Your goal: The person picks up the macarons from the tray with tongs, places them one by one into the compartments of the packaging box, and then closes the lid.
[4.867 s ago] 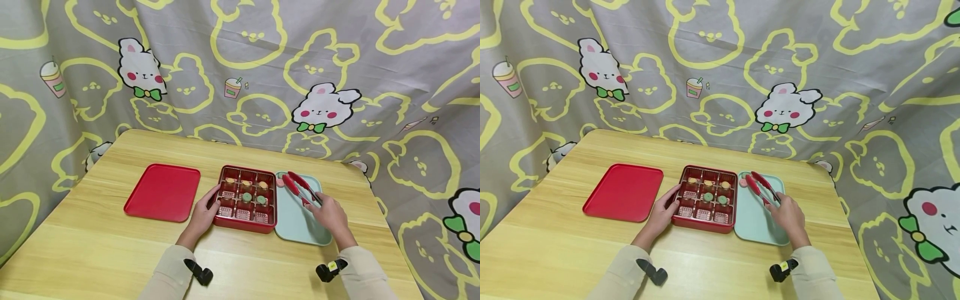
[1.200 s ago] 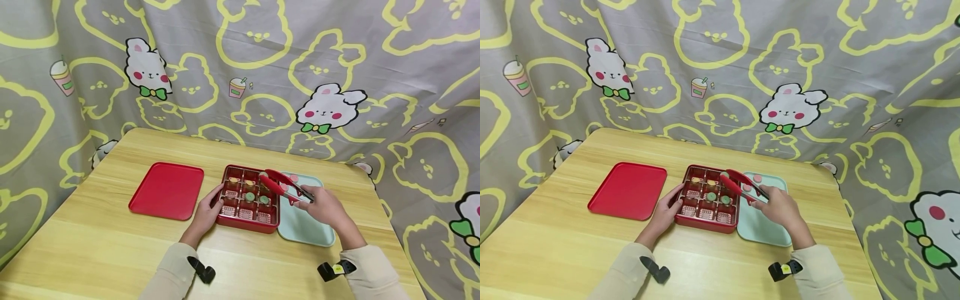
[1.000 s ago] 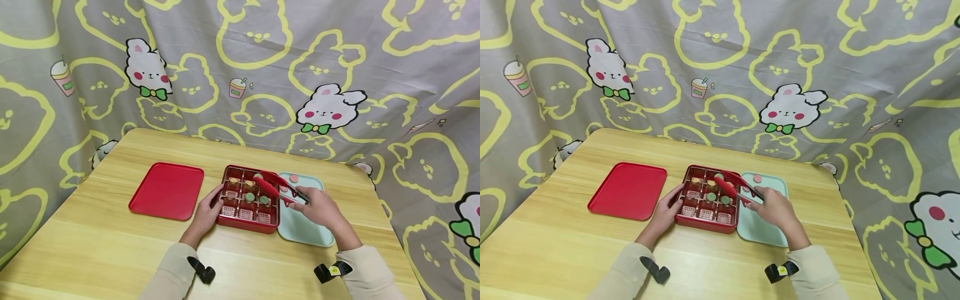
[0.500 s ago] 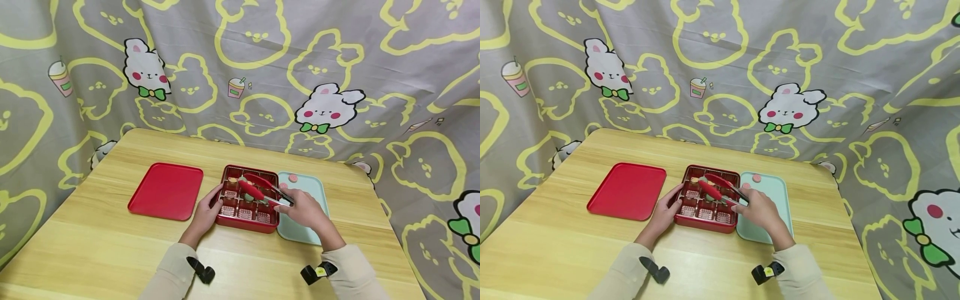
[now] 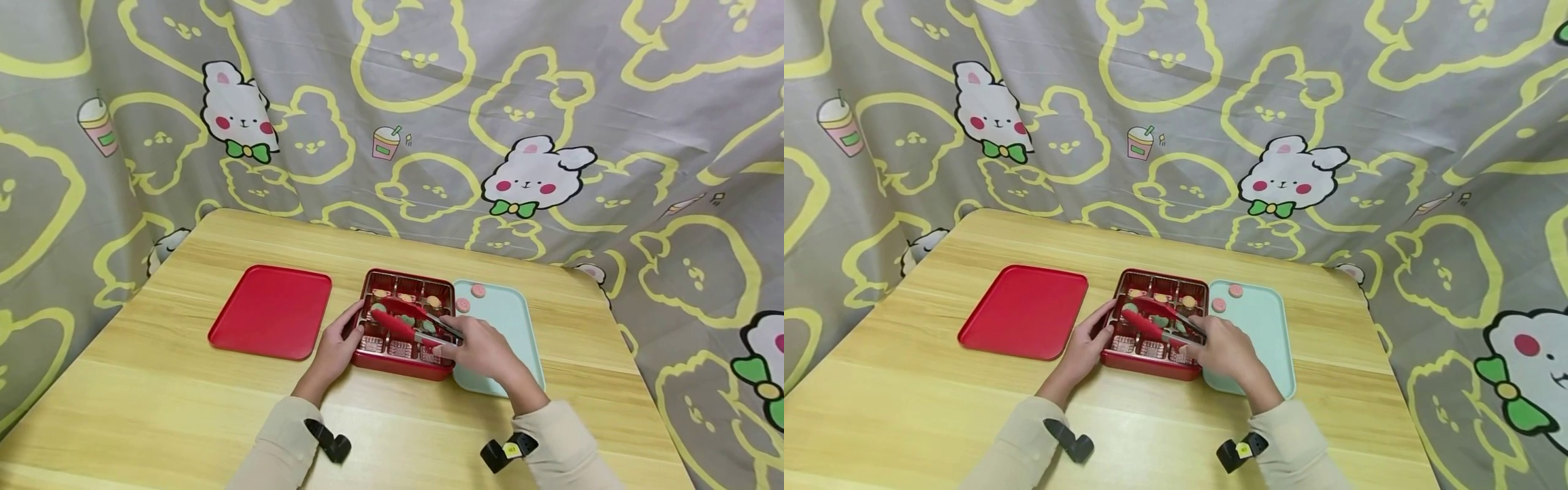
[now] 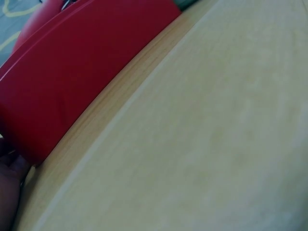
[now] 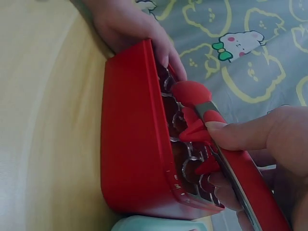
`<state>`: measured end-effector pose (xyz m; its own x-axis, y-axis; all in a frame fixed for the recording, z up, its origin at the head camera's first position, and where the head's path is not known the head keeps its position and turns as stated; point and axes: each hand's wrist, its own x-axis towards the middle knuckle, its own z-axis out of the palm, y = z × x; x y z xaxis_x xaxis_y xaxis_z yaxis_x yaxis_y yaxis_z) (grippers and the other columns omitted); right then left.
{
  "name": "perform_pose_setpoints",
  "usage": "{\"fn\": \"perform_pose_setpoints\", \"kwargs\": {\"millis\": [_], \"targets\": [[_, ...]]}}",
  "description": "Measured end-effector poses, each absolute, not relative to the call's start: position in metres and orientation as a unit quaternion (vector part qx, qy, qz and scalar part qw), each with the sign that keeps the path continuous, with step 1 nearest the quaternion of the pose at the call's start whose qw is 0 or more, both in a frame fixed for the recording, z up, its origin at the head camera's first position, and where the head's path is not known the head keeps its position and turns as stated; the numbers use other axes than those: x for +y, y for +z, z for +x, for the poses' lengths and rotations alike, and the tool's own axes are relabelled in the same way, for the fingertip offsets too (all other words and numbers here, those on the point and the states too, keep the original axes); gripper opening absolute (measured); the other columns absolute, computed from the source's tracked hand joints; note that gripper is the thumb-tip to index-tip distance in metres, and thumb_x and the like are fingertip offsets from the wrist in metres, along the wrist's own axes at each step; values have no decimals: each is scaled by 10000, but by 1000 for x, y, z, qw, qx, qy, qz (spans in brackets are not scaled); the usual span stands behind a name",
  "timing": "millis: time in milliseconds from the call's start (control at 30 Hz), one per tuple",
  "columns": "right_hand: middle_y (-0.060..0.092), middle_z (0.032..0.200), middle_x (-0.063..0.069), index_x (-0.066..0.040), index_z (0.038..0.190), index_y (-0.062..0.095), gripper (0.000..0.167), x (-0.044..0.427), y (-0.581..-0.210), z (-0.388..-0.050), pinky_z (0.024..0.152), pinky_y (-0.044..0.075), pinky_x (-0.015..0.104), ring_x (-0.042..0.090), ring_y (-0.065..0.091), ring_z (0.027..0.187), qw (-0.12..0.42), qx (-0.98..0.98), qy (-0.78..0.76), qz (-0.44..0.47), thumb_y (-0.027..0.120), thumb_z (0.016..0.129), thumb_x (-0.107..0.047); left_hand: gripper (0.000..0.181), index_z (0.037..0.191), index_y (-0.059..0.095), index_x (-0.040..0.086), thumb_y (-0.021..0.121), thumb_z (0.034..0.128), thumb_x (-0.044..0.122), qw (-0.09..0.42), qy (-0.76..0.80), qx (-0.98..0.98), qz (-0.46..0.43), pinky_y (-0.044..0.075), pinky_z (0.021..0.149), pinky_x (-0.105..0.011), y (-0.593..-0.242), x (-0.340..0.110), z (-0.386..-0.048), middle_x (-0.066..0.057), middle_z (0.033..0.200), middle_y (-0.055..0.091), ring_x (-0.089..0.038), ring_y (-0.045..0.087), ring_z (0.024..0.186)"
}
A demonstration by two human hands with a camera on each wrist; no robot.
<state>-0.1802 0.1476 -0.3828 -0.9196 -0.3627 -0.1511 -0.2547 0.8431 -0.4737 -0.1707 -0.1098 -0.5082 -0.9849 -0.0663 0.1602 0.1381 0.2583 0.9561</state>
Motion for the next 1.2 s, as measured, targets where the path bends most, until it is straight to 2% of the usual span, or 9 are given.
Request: {"fn": "perform_pose_setpoints", "kwargs": {"millis": [67,300,433,600,767,833,900,1133,1200], "targets": [[654,1160,99,-108,1321,562,559,147,-384,-179,577,364,300,151,468,659,123,952,-230,-161,731,807,-249,512,1399,463,289,541,923,118,85,-608,-789,-23,285,1126,-429,-508,-110,-170,-36,1451,433,-231,355,1364],[670,1116,66,-114,1303,580,561,147,-386,-179,640,442,332,155,569,836,118,953,-228,-161,750,790,-264,514,1398,470,266,546,915,107,93,-609,-788,-25,282,1124,-455,-506,-110,-169,-53,1448,440,-261,362,1360],[672,1085,64,-112,1305,578,562,148,-386,-179,632,435,336,178,561,839,115,953,-232,-161,747,792,-265,507,1398,474,247,545,919,99,94,-611,-786,-27,296,1117,-457,-506,-111,-169,-57,1447,441,-263,369,1356],[645,1183,93,-94,1312,569,576,154,-387,-179,695,471,366,213,584,978,100,954,-237,-157,742,797,-286,511,1399,468,269,542,921,106,90,-610,-787,-24,293,1121,-443,-506,-111,-169,-42,1450,437,-247,366,1358],[660,936,62,-79,1343,535,628,164,-385,-178,578,404,309,186,532,724,95,953,-248,-142,746,794,-302,524,1407,449,298,542,920,126,85,-604,-792,-20,274,1130,-440,-507,-111,-169,-39,1458,424,-246,352,1366],[582,767,36,-86,1355,523,643,169,-385,-179,533,368,292,167,459,611,94,953,-253,-138,748,792,-304,527,1411,444,294,542,920,129,84,-604,-792,-20,270,1131,-445,-508,-111,-170,-42,1460,419,-250,348,1368],[529,716,20,-89,1361,517,655,174,-385,-179,527,359,288,157,428,582,89,954,-254,-135,749,790,-312,526,1412,444,287,541,920,127,84,-605,-792,-21,270,1131,-444,-507,-111,-170,-44,1461,419,-252,347,1369],[648,994,109,-26,1328,532,624,194,-386,-182,565,386,279,178,487,701,71,958,-251,-123,734,807,-302,515,1413,453,206,548,922,83,85,-612,-786,-27,274,1128,-458,-502,-109,-168,-97,1453,426,-280,349,1365],[649,1048,136,-18,1324,533,619,200,-386,-182,586,397,279,191,508,742,65,959,-250,-121,732,809,-297,517,1408,458,243,549,921,92,90,-611,-786,-27,278,1127,-456,-507,-110,-170,-76,1451,432,-268,354,1364]]}}
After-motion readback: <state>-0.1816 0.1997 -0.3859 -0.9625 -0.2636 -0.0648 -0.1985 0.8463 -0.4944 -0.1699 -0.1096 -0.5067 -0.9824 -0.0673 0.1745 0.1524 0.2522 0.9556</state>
